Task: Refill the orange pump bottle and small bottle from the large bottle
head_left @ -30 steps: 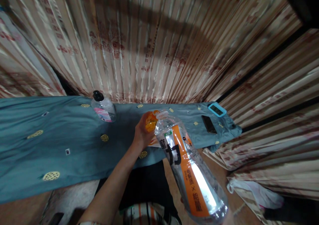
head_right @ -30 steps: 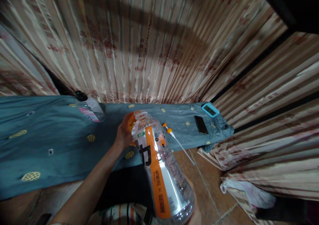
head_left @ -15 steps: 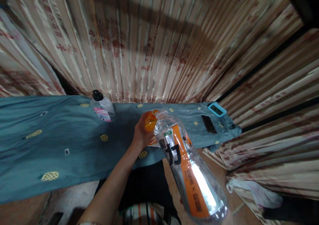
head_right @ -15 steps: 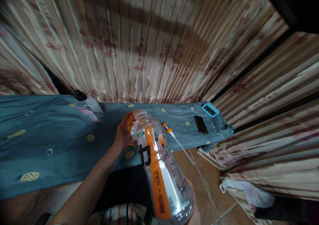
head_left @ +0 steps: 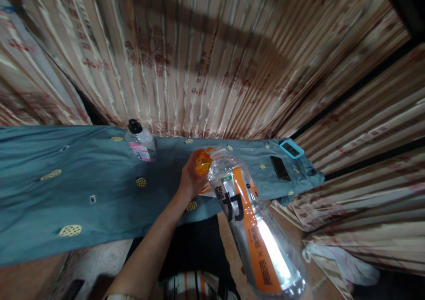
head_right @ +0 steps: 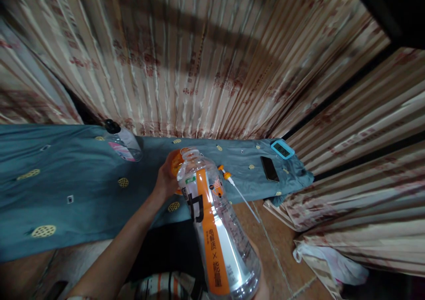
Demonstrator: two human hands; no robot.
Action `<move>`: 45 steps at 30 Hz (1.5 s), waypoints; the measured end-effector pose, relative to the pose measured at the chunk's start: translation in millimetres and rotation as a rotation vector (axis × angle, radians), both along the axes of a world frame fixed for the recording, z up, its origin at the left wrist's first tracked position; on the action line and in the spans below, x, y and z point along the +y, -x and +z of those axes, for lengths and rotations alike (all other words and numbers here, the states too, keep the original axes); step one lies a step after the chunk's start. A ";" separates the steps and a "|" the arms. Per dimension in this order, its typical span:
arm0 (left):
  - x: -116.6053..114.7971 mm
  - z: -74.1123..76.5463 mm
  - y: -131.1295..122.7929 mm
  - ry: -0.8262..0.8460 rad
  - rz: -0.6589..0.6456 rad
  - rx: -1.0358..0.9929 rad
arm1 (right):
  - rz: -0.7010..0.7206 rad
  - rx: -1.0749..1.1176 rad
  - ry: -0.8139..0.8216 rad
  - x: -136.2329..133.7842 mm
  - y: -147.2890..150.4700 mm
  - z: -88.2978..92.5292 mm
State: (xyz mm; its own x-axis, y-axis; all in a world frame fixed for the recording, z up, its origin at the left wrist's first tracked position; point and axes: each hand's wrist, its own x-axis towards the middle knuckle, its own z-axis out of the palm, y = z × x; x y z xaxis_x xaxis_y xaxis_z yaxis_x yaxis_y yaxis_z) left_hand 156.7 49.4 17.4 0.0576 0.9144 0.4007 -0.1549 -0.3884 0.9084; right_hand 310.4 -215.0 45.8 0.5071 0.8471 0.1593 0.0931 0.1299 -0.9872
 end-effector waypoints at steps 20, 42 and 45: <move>-0.5 1.0 1.3 -0.019 0.022 0.044 | -0.006 -0.027 0.014 0.2 -1.5 2.3; -0.6 2.0 -0.6 -0.004 0.004 0.019 | -0.028 -0.017 0.013 0.8 -2.2 1.5; -1.2 3.3 0.0 -0.007 -0.009 0.027 | -0.038 -0.016 0.014 1.2 -2.3 2.6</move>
